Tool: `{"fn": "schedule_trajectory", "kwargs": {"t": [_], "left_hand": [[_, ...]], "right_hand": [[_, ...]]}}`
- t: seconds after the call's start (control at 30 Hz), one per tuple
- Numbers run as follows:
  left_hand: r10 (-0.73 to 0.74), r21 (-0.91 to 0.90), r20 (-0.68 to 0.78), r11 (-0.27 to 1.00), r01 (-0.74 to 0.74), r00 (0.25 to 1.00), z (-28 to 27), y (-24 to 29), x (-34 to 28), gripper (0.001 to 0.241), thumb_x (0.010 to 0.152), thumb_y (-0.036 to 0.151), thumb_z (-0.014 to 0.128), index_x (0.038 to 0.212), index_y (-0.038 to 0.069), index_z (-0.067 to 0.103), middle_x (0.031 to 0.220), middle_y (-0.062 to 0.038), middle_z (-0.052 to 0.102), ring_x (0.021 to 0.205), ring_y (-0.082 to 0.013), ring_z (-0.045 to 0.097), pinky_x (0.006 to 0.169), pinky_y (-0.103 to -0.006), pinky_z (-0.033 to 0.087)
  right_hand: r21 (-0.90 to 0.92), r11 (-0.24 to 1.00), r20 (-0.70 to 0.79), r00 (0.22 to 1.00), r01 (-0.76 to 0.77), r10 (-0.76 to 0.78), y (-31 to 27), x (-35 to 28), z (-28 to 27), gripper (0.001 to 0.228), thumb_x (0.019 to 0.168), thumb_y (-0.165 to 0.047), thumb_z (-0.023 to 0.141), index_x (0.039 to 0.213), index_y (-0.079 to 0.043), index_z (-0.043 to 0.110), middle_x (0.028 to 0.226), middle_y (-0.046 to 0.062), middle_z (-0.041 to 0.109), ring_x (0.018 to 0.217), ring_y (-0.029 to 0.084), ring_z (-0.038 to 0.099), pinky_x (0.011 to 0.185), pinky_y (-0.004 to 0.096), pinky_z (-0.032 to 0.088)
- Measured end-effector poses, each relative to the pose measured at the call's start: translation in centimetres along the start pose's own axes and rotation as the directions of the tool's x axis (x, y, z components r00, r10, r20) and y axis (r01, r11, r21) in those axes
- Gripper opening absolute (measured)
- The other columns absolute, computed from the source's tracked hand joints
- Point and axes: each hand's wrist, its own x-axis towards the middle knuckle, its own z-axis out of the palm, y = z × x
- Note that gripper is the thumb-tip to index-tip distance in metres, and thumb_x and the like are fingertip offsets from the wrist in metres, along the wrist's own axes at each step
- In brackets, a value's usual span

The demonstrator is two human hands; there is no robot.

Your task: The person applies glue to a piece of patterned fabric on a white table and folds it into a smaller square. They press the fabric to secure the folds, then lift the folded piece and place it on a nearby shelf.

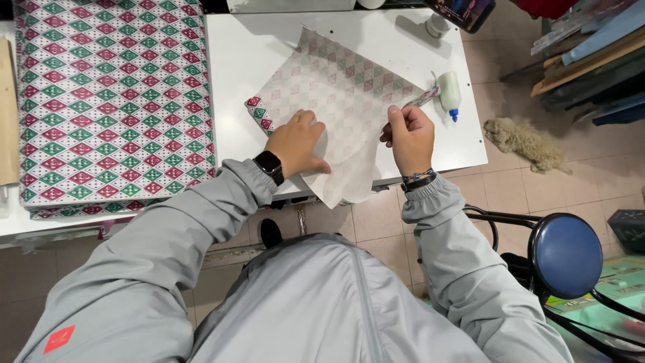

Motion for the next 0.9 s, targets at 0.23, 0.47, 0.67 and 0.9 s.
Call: {"fn": "schedule_trajectory", "kwargs": {"t": [0.23, 0.47, 0.67, 0.9], "left_hand": [[0.119, 0.002, -0.088, 0.993, -0.119, 0.989, 1.3, -1.1, -1.1, 0.083, 0.089, 0.06, 0.07, 0.141, -0.001, 0.051, 0.14, -0.026, 0.048, 0.143, -0.0493, 0.04, 0.118, -0.0532, 0.039], [0.131, -0.055, 0.035, 0.99, -0.129, 0.991, -0.9, -1.1, -2.1, 0.103, 0.08, 0.071, 0.071, 0.153, 0.005, 0.043, 0.154, -0.025, 0.038, 0.151, -0.0464, 0.027, 0.127, -0.0515, 0.02], [0.105, -0.03, 0.128, 0.994, -0.102, 0.986, -2.9, -0.8, -2.9, 0.104, 0.077, 0.068, 0.076, 0.156, 0.01, 0.041, 0.164, -0.018, 0.031, 0.155, -0.0408, 0.019, 0.126, -0.0567, 0.011], [0.111, -0.084, 0.088, 0.991, -0.104, 0.99, -1.1, -2.3, -1.6, 0.081, 0.082, 0.053, 0.078, 0.151, 0.018, 0.051, 0.163, -0.011, 0.038, 0.154, -0.0374, 0.026, 0.124, -0.0602, 0.016]], "right_hand": [[-0.158, 0.982, 0.056, 0.994, 0.099, -0.091, 2.3, 1.9, 2.0, 0.027, 0.102, -0.015, 0.067, 0.077, -0.005, 0.063, 0.058, 0.008, 0.063, 0.054, 0.015, 0.066, 0.047, 0.024, 0.052], [-0.333, 0.938, 0.106, 0.992, 0.102, -0.07, 3.2, 3.5, 4.0, 0.027, 0.099, -0.018, 0.068, 0.074, -0.009, 0.064, 0.055, 0.005, 0.058, 0.055, 0.013, 0.057, 0.054, 0.025, 0.045], [-0.496, 0.864, 0.134, 0.991, 0.091, -0.027, 3.0, 4.0, 5.9, 0.025, 0.098, -0.024, 0.066, 0.078, -0.01, 0.068, 0.06, 0.008, 0.061, 0.062, 0.019, 0.06, 0.06, 0.033, 0.047], [-0.667, 0.741, 0.156, 0.987, 0.074, 0.043, 3.3, 5.0, 7.9, 0.027, 0.095, -0.029, 0.062, 0.082, -0.008, 0.072, 0.069, 0.011, 0.067, 0.075, 0.031, 0.069, 0.068, 0.041, 0.053]]}}
